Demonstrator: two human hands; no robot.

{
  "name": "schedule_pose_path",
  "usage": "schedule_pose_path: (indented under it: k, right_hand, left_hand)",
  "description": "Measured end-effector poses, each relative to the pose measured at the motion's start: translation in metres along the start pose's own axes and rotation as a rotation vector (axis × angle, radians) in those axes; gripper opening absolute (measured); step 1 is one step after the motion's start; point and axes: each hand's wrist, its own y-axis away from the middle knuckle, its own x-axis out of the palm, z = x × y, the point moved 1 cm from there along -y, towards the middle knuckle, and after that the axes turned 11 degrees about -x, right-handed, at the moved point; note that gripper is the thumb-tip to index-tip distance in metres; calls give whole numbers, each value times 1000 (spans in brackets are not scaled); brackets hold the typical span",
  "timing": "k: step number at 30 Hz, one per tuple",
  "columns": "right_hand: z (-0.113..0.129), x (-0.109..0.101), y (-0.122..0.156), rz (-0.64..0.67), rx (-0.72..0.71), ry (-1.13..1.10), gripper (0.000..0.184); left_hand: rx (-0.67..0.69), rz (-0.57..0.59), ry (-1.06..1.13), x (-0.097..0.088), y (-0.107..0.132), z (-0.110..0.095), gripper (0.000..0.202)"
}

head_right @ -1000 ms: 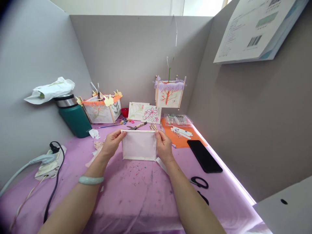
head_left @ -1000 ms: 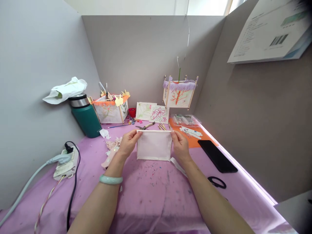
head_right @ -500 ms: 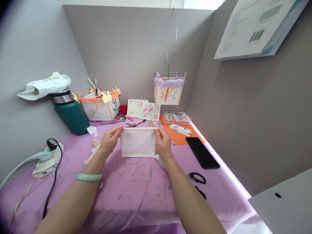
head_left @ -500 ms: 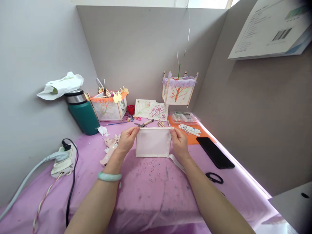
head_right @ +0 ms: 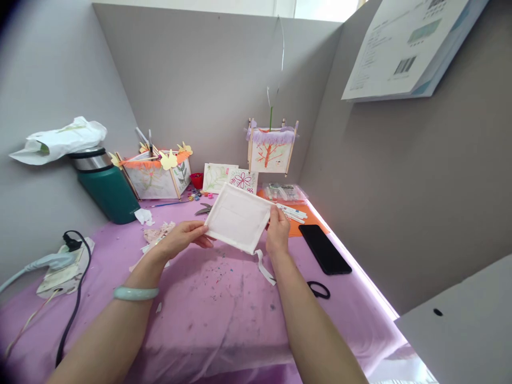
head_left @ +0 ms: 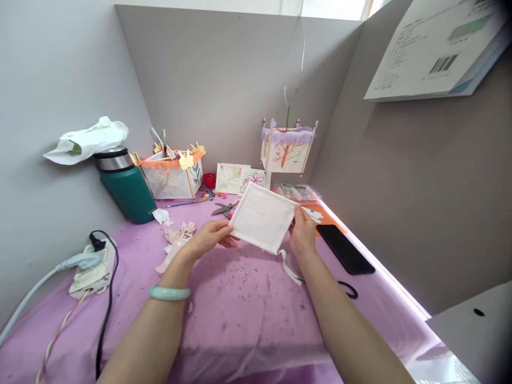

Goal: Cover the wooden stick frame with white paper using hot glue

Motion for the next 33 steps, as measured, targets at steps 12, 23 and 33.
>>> schedule_pose_path:
  k: [12,23,33]
  right_hand:
    - [11,9,16,478,250,-106,32]
    - [14,10,21,526,218,-70,25]
    - [10,10,20,410,238,9,14]
  left_hand:
    - [60,-290,306,-17,-5,2,34]
    - [33,-292,359,-16,-4,0,34]
    - [57,-295,281,-7,-3,-2,33]
